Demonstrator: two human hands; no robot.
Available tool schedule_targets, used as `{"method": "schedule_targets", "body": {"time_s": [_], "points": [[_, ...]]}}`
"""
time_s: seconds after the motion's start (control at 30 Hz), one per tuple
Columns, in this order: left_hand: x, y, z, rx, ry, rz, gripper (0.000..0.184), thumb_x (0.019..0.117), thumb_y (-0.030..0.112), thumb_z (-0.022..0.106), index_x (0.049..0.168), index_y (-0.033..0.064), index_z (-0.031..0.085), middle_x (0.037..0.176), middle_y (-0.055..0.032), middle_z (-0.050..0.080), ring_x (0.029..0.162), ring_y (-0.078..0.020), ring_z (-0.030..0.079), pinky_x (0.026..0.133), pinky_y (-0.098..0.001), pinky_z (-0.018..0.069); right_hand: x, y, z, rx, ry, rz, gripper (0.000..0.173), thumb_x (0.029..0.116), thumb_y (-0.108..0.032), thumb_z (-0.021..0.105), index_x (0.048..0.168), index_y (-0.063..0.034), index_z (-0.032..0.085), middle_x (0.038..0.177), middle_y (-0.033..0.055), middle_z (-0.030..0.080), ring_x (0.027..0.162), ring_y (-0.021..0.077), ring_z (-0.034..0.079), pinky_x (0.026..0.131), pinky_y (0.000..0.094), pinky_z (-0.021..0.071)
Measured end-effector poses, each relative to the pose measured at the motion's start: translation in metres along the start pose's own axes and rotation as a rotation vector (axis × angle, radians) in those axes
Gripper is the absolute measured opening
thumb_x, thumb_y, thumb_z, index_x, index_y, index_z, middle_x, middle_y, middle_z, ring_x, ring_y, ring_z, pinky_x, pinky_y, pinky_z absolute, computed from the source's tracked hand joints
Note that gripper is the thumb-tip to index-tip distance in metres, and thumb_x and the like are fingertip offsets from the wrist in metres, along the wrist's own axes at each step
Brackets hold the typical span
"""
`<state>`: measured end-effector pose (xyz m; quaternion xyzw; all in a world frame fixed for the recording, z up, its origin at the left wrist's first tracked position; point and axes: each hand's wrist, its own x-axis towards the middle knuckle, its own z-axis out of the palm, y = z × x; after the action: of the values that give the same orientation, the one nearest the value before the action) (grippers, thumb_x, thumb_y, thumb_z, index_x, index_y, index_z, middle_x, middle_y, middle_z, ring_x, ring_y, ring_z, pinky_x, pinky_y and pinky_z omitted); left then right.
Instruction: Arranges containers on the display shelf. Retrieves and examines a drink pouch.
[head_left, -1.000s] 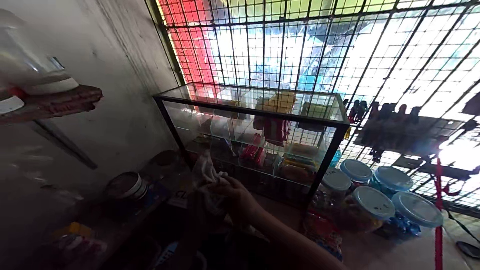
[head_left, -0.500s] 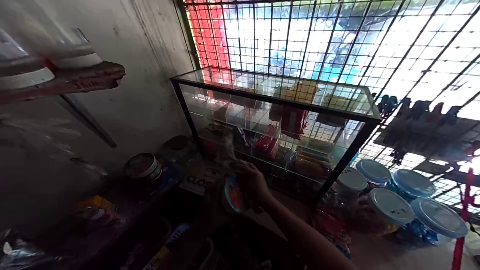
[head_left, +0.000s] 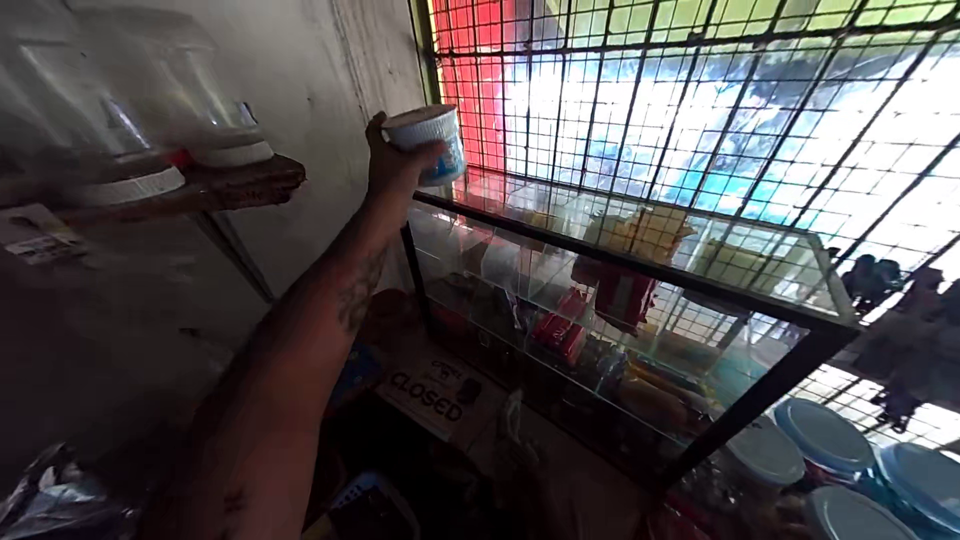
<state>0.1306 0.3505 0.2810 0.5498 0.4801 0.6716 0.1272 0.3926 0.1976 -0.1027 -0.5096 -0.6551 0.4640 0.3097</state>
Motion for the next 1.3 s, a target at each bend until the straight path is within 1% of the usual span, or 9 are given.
{"method": "schedule_targets", "body": {"time_s": [0.1, 0.37, 0.5, 0.7, 0.83, 0.9, 1.03, 1.13, 1.3], "points": [[0.042, -0.016, 0.030, 0.035, 0.009, -0.099, 0.102, 0.0857, 0.022, 0.082, 0.159, 0.0030, 0.013, 0.142, -0.0233, 0.053, 0.124, -0.0257, 0.061, 0.102, -0.0403, 0.0533, 0.005, 0.008, 0.002, 0.280, 0.039, -0.019, 0.038, 0.1043, -0.022, 0.055, 0.137, -0.0041, 0.062, 0.137, 0.0182, 0.062, 0.123, 0.0272, 0.062, 0.104, 0.0468, 0.0529], [0.102, -0.069, 0.078, 0.201, -0.006, -0.168, 0.103, 0.0807, 0.011, 0.086, 0.155, -0.0023, 0.017, 0.145, -0.0280, 0.049, 0.129, -0.0331, 0.058, 0.106, -0.0458, 0.0508, 0.009, 0.004, -0.009, -0.100, 0.037, -0.182, 0.036, 0.0990, -0.012, 0.064, 0.135, -0.0113, 0.068, 0.148, 0.0273, 0.052, 0.136, 0.0437, 0.053, 0.112, 0.0553, 0.0445], [0.115, -0.073, 0.083, 0.348, -0.049, -0.209, 0.098, 0.0895, 0.021, 0.080, 0.156, -0.0052, 0.014, 0.150, -0.0288, 0.044, 0.136, -0.0325, 0.052, 0.112, -0.0444, 0.0449, 0.012, 0.001, -0.010, -0.096, 0.036, -0.159, 0.036, 0.0987, -0.013, 0.064, 0.135, -0.0119, 0.069, 0.147, 0.0266, 0.053, 0.135, 0.0434, 0.054, 0.112, 0.0557, 0.0444], [0.121, -0.078, 0.076, 0.437, -0.120, -0.207, 0.058, 0.1045, 0.016, 0.058, 0.154, -0.0015, 0.033, 0.151, -0.0233, 0.048, 0.138, -0.0299, 0.051, 0.113, -0.0446, 0.0427, 0.014, -0.005, -0.013, -0.075, 0.017, -0.163, 0.035, 0.0988, -0.010, 0.063, 0.134, -0.0114, 0.069, 0.149, 0.0268, 0.052, 0.135, 0.0438, 0.054, 0.111, 0.0550, 0.0455], [0.126, -0.081, 0.076, 0.350, -0.081, -0.218, 0.098, 0.0988, 0.017, 0.068, 0.163, 0.0033, -0.005, 0.160, -0.0271, 0.033, 0.143, -0.0338, 0.045, 0.115, -0.0462, 0.0425, 0.014, -0.004, -0.012, -0.083, 0.042, -0.202, 0.035, 0.0969, -0.007, 0.064, 0.131, -0.0087, 0.071, 0.144, 0.0294, 0.056, 0.131, 0.0455, 0.057, 0.109, 0.0563, 0.0476], [0.133, -0.077, 0.078, 0.376, -0.028, -0.191, 0.115, 0.0923, 0.027, 0.078, 0.163, 0.0081, -0.011, 0.160, -0.0319, 0.029, 0.144, -0.0384, 0.043, 0.115, -0.0486, 0.0414, 0.017, -0.007, -0.016, -0.119, 0.019, -0.200, 0.035, 0.0990, -0.009, 0.062, 0.134, -0.0095, 0.069, 0.146, 0.0276, 0.055, 0.134, 0.0417, 0.055, 0.114, 0.0499, 0.0440], [0.141, -0.058, 0.091, 0.747, -0.024, -0.160, 0.118, 0.0833, 0.056, 0.079, 0.166, 0.0133, 0.007, 0.162, -0.0354, 0.021, 0.150, -0.0512, 0.023, 0.119, -0.0615, 0.0267, 0.018, -0.010, -0.017, -0.118, -0.016, -0.158, 0.037, 0.0999, -0.010, 0.060, 0.136, -0.0115, 0.068, 0.149, 0.0251, 0.053, 0.138, 0.0386, 0.052, 0.116, 0.0481, 0.0419], [0.145, -0.055, 0.099, 0.879, 0.007, -0.209, 0.117, 0.0811, 0.069, 0.073, 0.166, 0.0160, 0.012, 0.161, -0.0354, 0.024, 0.149, -0.0537, 0.023, 0.114, -0.0690, 0.0299, 0.018, -0.006, -0.016, -0.146, 0.031, -0.200, 0.037, 0.0966, -0.006, 0.062, 0.133, -0.0106, 0.070, 0.145, 0.0261, 0.056, 0.134, 0.0402, 0.056, 0.113, 0.0490, 0.0451], [0.153, -0.066, 0.093, 0.709, -0.047, -0.120, 0.107, 0.0822, 0.045, 0.082, 0.161, 0.0058, 0.022, 0.150, -0.0323, 0.044, 0.139, -0.0468, 0.045, 0.111, -0.0645, 0.0376, 0.016, -0.011, -0.022, -0.103, 0.057, -0.208, 0.034, 0.0962, -0.005, 0.064, 0.129, -0.0075, 0.072, 0.143, 0.0272, 0.058, 0.132, 0.0408, 0.058, 0.112, 0.0488, 0.0465]]}}
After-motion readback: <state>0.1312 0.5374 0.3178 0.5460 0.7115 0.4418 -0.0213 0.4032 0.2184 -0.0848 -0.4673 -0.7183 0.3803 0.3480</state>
